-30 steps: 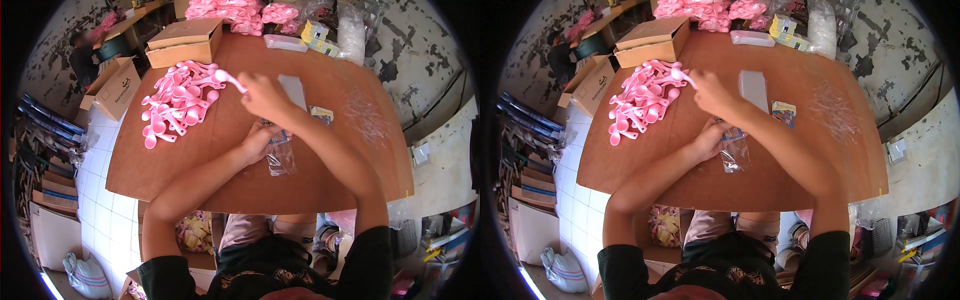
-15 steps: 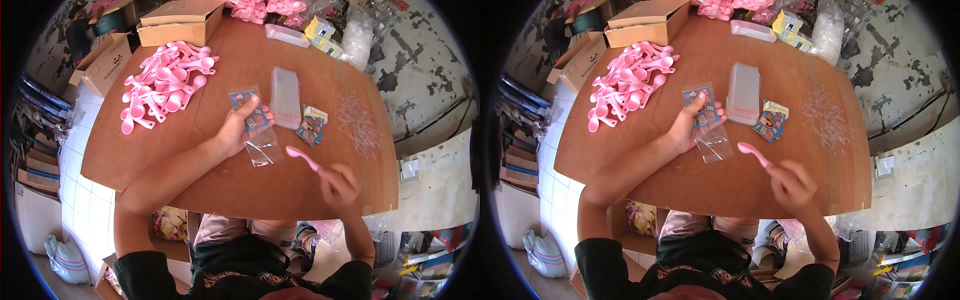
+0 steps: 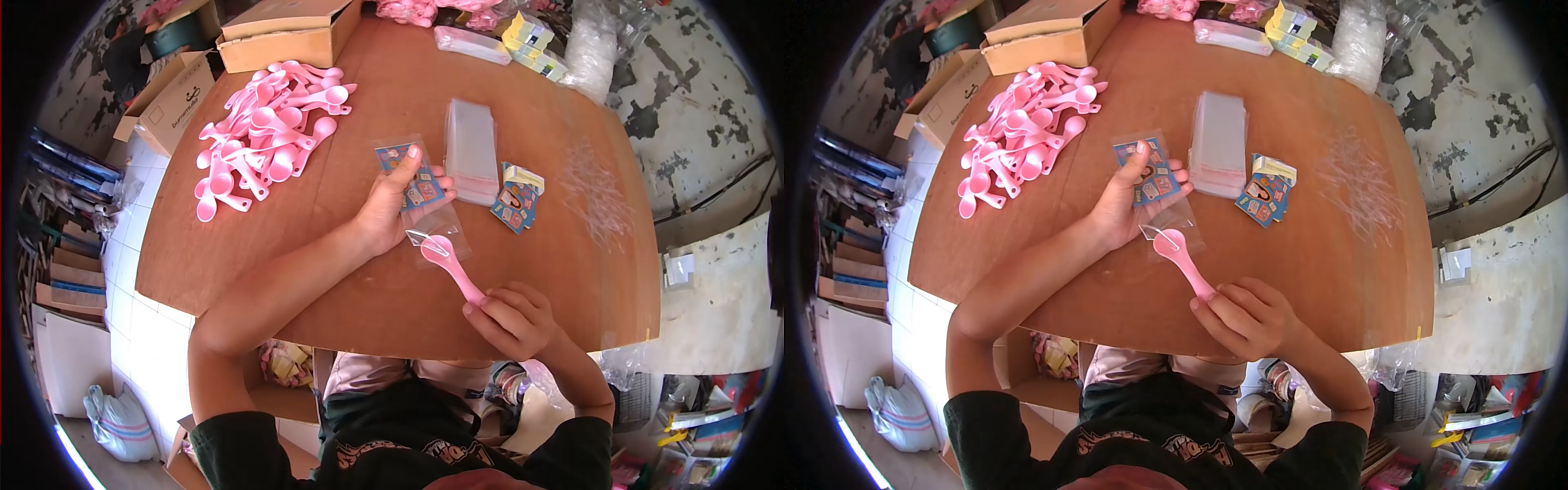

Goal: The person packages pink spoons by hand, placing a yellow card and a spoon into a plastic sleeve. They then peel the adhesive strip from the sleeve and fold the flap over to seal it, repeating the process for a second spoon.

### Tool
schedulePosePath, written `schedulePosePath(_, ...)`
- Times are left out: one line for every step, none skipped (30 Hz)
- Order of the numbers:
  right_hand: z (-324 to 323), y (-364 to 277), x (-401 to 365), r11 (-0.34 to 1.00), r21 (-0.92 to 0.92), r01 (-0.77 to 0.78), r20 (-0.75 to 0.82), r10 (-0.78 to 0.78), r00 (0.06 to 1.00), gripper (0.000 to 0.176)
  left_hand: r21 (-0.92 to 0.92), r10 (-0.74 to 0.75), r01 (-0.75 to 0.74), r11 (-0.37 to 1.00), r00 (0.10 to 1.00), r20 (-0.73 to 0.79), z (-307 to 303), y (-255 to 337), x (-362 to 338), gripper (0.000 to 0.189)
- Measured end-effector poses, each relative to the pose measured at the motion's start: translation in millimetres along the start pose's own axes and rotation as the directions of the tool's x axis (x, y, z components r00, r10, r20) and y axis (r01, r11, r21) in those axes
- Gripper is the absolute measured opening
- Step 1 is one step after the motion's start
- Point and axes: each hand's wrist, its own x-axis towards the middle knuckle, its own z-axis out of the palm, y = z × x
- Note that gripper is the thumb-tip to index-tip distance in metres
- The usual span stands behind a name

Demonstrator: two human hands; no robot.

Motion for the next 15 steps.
schedulePosePath(1, 1, 2, 0.999, -0.041, 0.019, 0.014, -0.018, 1.0, 0.026, -0.003, 0.001, -0.001, 1.0, 1.0, -0.001, -1, -1, 1, 0.061)
schedulePosePath(2, 1, 4, 0.996, -0.082, 0.037, 0.029, -0.035, 0.999, 0.026, -0.012, -0.007, 0.008, 1.0, 1.0, 0.017, -2, -2, 2, 0.062)
schedulePosePath(4, 3, 6, 0.996, -0.081, 0.038, 0.033, -0.036, 0.999, 0.026, -0.023, -0.016, 0.016, 1.0, 0.999, 0.034, -3, -3, 3, 0.064)
schedulePosePath(7, 5, 9, 0.997, -0.07, 0.018, 0.021, -0.017, 1.0, 0.026, -0.027, -0.015, 0.016, 1.0, 0.999, 0.033, -2, -3, 2, 0.064)
schedulePosePath(10, 6, 12, 0.998, -0.059, -0.001, 0.009, 0.002, 1.0, 0.025, -0.015, -0.01, 0.011, 1.0, 1.0, 0.027, -1, -3, 1, 0.066)
schedulePosePath(12, 7, 14, 0.998, -0.058, 0.003, 0.012, -0.002, 1.0, 0.025, -0.003, -0.005, 0.005, 1.0, 1.0, 0.022, 0, -2, 0, 0.067)
schedulePosePath(13, 8, 16, 0.997, -0.082, 0.008, -0.004, -0.008, 1.0, 0.025, -0.007, -0.001, 0.001, 1.0, 1.0, 0.022, -3, -2, 2, 0.067)
schedulePosePath(15, 9, 17, 0.994, -0.105, 0.013, -0.02, -0.015, 1.0, 0.025, -0.004, -0.042, 0.042, 0.999, 0.998, 0.053, -6, -2, 3, 0.068)
schedulePosePath(16, 9, 17, 0.995, -0.102, 0.018, -0.016, -0.019, 1.0, 0.025, -0.002, -0.082, 0.083, 0.997, 0.993, 0.082, -10, -3, 4, 0.069)
schedulePosePath(18, 9, 17, 0.997, -0.07, 0.032, -0.006, -0.032, 0.999, 0.025, -0.008, -0.078, 0.079, 0.997, 0.994, 0.08, -10, -3, 4, 0.069)
schedulePosePath(19, 9, 18, 0.998, -0.04, 0.045, 0.001, -0.045, 0.999, 0.025, 0.001, -0.06, 0.061, 0.998, 0.995, 0.079, -9, -4, 4, 0.068)
schedulePosePath(19, 8, 21, 0.995, -0.089, 0.054, -0.015, -0.056, 0.998, 0.026, 0.012, -0.043, 0.042, 0.999, 0.996, 0.079, -9, -4, 4, 0.068)
schedulePosePath(21, 8, 20, 0.994, -0.088, 0.057, -0.013, -0.058, 0.998, 0.026, 0.009, -0.04, 0.04, 0.999, 0.996, 0.079, -7, -3, 3, 0.068)
schedulePosePath(22, 9, 17, 0.994, -0.101, -0.046, -0.045, 0.041, 0.998, 0.026, 0.01, -0.036, 0.035, 0.999, 0.996, 0.083, -6, -3, 1, 0.067)
schedulePosePath(23, 9, 15, 0.983, -0.112, -0.149, -0.078, 0.141, 0.987, 0.026, 0.01, -0.032, 0.031, 0.999, 0.996, 0.087, -4, -2, 0, 0.065)
